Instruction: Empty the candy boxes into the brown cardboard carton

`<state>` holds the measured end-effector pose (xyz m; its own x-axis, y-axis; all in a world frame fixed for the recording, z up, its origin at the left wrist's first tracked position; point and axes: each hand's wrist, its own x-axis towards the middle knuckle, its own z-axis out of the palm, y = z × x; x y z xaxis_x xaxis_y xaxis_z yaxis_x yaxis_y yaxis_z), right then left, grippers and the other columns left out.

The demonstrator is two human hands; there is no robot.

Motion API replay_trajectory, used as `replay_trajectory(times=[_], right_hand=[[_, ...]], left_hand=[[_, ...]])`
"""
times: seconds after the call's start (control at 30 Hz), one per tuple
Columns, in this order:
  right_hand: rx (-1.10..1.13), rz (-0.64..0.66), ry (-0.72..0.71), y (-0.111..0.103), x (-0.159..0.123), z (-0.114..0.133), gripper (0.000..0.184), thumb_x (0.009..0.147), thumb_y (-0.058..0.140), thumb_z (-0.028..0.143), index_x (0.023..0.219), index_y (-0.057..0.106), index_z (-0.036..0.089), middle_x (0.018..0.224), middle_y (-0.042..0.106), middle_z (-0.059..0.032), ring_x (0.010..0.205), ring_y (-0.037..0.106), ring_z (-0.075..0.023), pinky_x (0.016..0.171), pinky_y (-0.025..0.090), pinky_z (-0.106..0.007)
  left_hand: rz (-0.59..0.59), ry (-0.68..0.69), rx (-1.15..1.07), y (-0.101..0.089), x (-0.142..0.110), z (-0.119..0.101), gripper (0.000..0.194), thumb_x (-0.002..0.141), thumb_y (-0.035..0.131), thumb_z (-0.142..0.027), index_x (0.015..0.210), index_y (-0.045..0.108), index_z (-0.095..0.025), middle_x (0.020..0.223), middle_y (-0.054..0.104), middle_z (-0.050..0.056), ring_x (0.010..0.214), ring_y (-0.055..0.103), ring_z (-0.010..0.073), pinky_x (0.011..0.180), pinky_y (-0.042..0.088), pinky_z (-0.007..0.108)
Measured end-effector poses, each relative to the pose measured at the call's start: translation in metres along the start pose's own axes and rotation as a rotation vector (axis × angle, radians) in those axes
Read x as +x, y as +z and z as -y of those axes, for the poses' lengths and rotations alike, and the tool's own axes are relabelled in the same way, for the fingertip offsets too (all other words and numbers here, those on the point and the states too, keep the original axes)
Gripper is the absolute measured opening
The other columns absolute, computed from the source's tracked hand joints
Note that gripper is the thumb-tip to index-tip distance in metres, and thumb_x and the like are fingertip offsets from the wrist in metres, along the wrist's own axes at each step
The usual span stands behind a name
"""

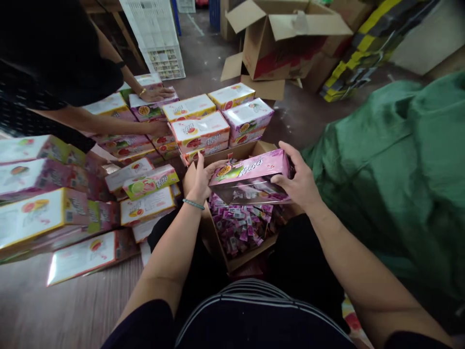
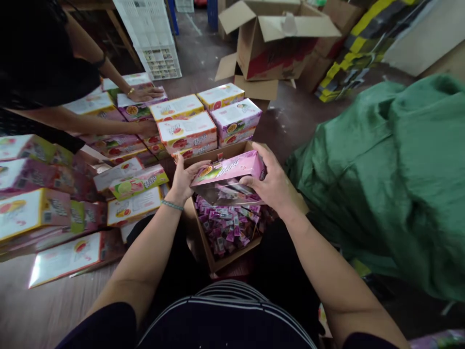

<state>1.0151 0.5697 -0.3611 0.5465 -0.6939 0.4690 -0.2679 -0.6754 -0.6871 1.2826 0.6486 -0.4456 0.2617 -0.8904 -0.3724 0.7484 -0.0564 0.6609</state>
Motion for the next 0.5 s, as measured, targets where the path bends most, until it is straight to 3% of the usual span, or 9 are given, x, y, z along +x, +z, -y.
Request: replay_trajectory(times=[0.1, 0.23, 0.37, 0.5], right_hand=[[0.015, -0.003, -0.013, 0.006, 0.008, 0.007, 0.086, 0.083, 0.07, 0.076, 0.148, 0.053, 0.022, 0.151, 0.051, -0.0138, 0.14, 0.048, -0.034, 0.122, 0.036, -0.052], [0.178, -0.044, 0.069, 0.017, 0.002, -0.001, 0.078, 0.082, 0.072, 0.074, 0.141, 0.058, 0.024, 0.147, 0.055, -0.0114, 0.135, 0.052, -0.0312, 0.121, 0.037, -0.05], [0.419, -0.254, 0.169, 0.029, -0.023, -0.004, 0.082, 0.08, 0.071, 0.076, 0.141, 0.056, 0.024, 0.14, 0.058, -0.0113, 0.127, 0.057, -0.029, 0.115, 0.043, -0.048], [0.609, -0.437, 0.371, 0.037, -0.052, 0.003, 0.091, 0.078, 0.064, 0.087, 0.142, 0.05, 0.023, 0.122, 0.066, -0.0103, 0.109, 0.066, -0.0273, 0.097, 0.055, -0.047]], left_hand=[[0.109, 0.106, -0.019, -0.002, -0.021, -0.011, 0.085, 0.094, 0.033, -0.08, 0.136, 0.065, -0.014, 0.113, 0.074, 0.017, 0.112, 0.068, 0.0337, 0.097, 0.057, 0.044], [0.193, 0.294, -0.014, -0.009, -0.055, -0.031, 0.089, 0.092, 0.025, -0.084, 0.153, 0.051, -0.024, 0.131, 0.069, 0.013, 0.129, 0.061, 0.0324, 0.11, 0.049, 0.048], [0.273, 0.4, -0.044, -0.011, -0.075, -0.043, 0.1, 0.089, 0.013, -0.088, 0.159, 0.042, -0.023, 0.141, 0.064, 0.013, 0.141, 0.051, 0.0339, 0.116, 0.043, 0.051], [0.378, 0.38, -0.086, -0.01, -0.07, -0.042, 0.102, 0.09, 0.018, -0.087, 0.157, 0.045, -0.014, 0.141, 0.063, 0.017, 0.144, 0.048, 0.0334, 0.121, 0.037, 0.049]])
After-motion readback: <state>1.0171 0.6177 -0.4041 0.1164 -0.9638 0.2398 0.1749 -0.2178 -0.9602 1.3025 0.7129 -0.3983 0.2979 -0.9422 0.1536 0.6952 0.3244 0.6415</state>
